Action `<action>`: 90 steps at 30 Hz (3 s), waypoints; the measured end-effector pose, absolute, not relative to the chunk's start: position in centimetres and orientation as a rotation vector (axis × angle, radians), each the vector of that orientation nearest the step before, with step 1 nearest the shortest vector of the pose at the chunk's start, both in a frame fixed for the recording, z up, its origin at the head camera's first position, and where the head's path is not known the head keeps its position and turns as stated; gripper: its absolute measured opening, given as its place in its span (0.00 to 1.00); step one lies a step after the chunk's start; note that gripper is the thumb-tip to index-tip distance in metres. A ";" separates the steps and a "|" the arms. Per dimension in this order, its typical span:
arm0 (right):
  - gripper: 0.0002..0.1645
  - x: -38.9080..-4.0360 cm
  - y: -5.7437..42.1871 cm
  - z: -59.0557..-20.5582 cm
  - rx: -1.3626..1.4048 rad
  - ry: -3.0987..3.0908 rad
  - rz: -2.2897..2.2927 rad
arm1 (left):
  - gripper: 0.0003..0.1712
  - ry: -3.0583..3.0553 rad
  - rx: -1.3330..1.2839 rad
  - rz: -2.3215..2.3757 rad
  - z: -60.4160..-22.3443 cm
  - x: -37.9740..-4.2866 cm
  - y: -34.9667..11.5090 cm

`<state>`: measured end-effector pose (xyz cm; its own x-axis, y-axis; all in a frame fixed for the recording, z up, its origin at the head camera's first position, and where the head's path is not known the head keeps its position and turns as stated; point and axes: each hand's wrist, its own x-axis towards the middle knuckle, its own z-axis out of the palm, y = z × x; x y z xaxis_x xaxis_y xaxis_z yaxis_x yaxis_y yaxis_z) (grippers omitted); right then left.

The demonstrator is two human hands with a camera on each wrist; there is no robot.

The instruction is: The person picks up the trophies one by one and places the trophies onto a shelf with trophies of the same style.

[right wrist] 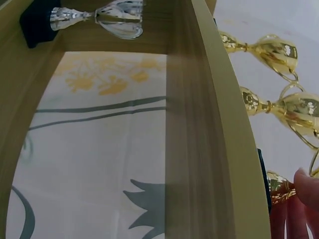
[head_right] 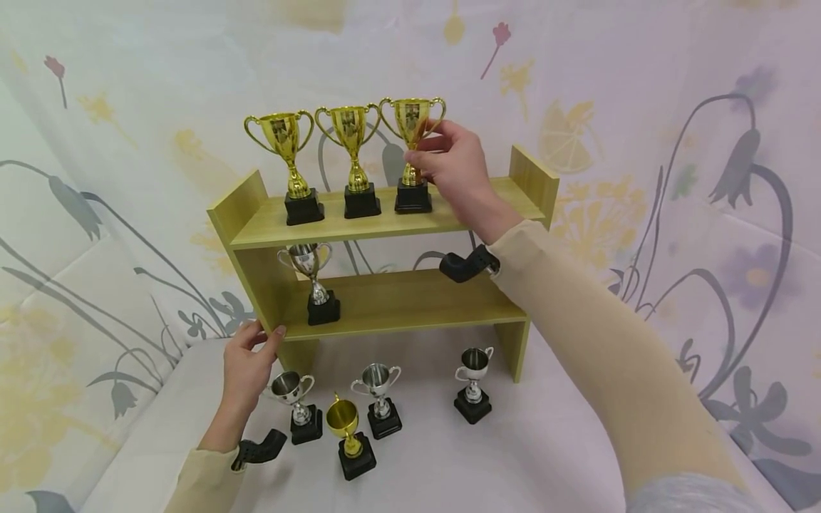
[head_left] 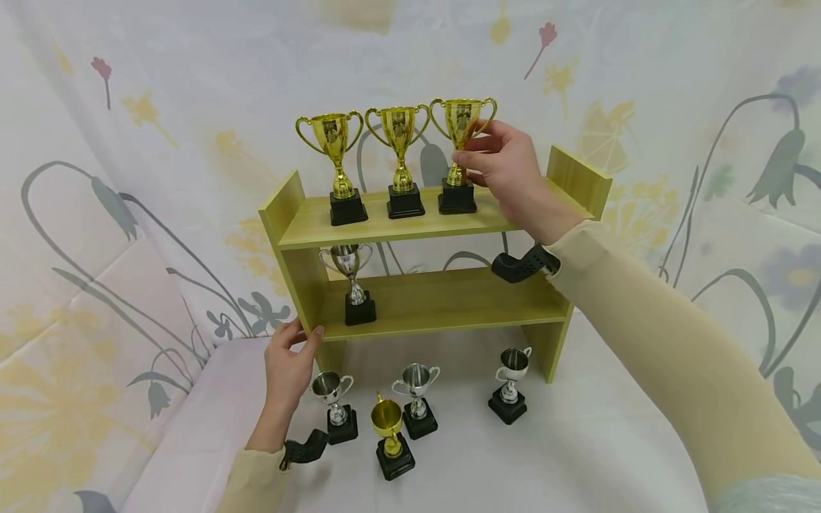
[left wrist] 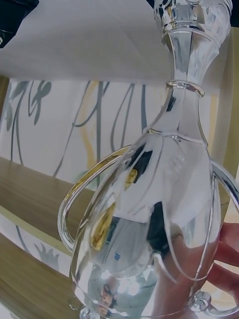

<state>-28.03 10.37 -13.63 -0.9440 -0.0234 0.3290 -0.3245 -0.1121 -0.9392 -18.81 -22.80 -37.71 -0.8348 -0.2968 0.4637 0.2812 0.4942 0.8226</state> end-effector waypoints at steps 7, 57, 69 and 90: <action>0.19 -28.2 10.2 -13.6 0.387 -1.939 2.165 | 0.20 -2.166 0.011 -1.337 -37.8 -18.8 -22.8; 0.28 -27.6 10.7 -14.2 0.387 -2.049 2.039 | 0.20 -2.172 0.016 -1.342 -37.7 -18.9 -22.8; 0.29 -27.1 11.3 -14.5 0.402 -2.096 1.986 | 0.20 -2.170 0.015 -1.351 -37.8 -18.9 -22.8; 0.26 -24.2 12.6 -14.9 0.404 -2.123 1.922 | 0.21 -2.184 0.016 -1.330 -37.8 -19.1 -22.8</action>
